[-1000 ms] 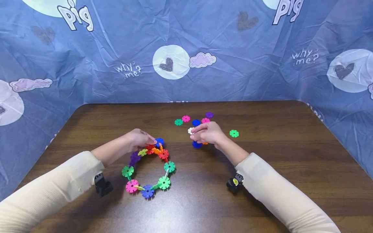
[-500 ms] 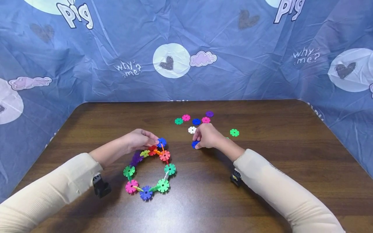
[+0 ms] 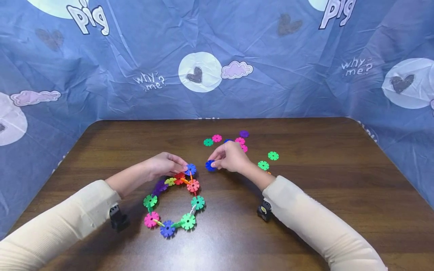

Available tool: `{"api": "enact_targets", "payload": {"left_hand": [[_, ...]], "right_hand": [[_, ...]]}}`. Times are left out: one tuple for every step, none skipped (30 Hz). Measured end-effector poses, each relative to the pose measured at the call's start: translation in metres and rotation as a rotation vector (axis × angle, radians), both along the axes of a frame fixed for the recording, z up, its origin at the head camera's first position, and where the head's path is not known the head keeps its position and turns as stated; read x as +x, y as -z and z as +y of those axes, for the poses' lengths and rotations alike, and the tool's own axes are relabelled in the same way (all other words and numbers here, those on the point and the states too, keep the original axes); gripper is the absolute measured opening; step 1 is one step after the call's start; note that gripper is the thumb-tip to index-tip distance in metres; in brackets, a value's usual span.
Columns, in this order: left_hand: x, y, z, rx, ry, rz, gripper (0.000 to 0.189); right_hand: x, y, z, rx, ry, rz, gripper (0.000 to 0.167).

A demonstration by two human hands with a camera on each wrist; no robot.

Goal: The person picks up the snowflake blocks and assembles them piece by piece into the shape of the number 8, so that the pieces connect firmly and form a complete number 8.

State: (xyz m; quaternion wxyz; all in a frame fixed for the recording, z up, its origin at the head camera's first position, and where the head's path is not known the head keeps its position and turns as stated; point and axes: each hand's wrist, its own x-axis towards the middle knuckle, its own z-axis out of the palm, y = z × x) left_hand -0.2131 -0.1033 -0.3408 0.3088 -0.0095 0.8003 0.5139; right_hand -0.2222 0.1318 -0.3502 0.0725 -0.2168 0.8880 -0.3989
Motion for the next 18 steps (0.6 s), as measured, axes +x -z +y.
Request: {"api": "enact_targets", "payload": {"left_hand": [[0.000, 0.001, 0.000, 0.004, 0.003, -0.001, 0.028], [-0.001, 0.001, 0.001, 0.005, 0.005, -0.003, 0.027], [-0.001, 0.001, 0.001, 0.003, 0.007, -0.008, 0.027], [-0.001, 0.000, 0.002, -0.003, 0.010, -0.012, 0.027], [-0.001, 0.000, 0.002, -0.008, 0.010, -0.016, 0.026], [-0.001, 0.000, 0.002, -0.017, 0.015, -0.016, 0.026], [-0.001, -0.001, 0.003, -0.028, 0.017, -0.019, 0.026], [-0.001, -0.001, 0.003, -0.036, 0.019, -0.022, 0.026], [-0.001, -0.001, 0.003, -0.041, 0.021, -0.024, 0.026], [-0.001, -0.001, 0.004, -0.046, 0.023, -0.023, 0.027], [-0.001, -0.002, 0.004, -0.048, 0.024, -0.020, 0.027], [-0.001, -0.002, 0.004, -0.052, 0.023, -0.020, 0.028], [-0.001, -0.002, 0.005, -0.053, 0.021, -0.022, 0.028], [-0.001, -0.001, 0.005, -0.053, 0.021, -0.020, 0.028], [-0.002, -0.001, 0.005, -0.052, 0.022, -0.020, 0.029], [-0.002, -0.001, 0.005, -0.053, 0.022, -0.019, 0.029], [-0.002, -0.001, 0.005, -0.052, 0.022, -0.017, 0.028], [-0.002, -0.001, 0.005, -0.050, 0.021, -0.017, 0.028]], "right_hand": [[0.000, 0.000, -0.003, -0.021, 0.005, 0.000, 0.009], [0.000, 0.000, -0.006, -0.036, 0.014, -0.003, 0.008], [0.000, 0.001, -0.008, -0.057, 0.019, -0.008, 0.008], [0.000, 0.001, -0.010, -0.078, 0.022, -0.016, 0.008], [-0.001, 0.001, -0.012, -0.095, 0.026, -0.020, 0.008], [-0.001, 0.001, -0.014, -0.107, 0.027, -0.022, 0.008], [-0.001, 0.001, -0.015, -0.115, 0.028, -0.022, 0.008], [-0.002, 0.001, -0.017, -0.122, 0.034, -0.026, 0.007], [-0.002, 0.002, -0.018, -0.126, 0.038, -0.028, 0.007], [-0.002, 0.002, -0.018, -0.123, 0.039, -0.023, 0.007], [-0.002, 0.002, -0.019, -0.121, 0.042, -0.020, 0.007], [-0.001, 0.001, -0.020, -0.118, 0.043, -0.016, 0.008], [-0.001, 0.001, -0.021, -0.116, 0.042, -0.009, 0.008], [0.000, 0.001, -0.021, -0.113, 0.040, -0.003, 0.008], [0.000, 0.001, -0.022, -0.108, 0.041, 0.005, 0.008], [0.001, 0.001, -0.022, -0.103, 0.041, 0.016, 0.008], [0.001, 0.001, -0.023, -0.096, 0.044, 0.028, 0.007], [0.002, 0.001, -0.023, -0.087, 0.039, 0.051, 0.007]]}}
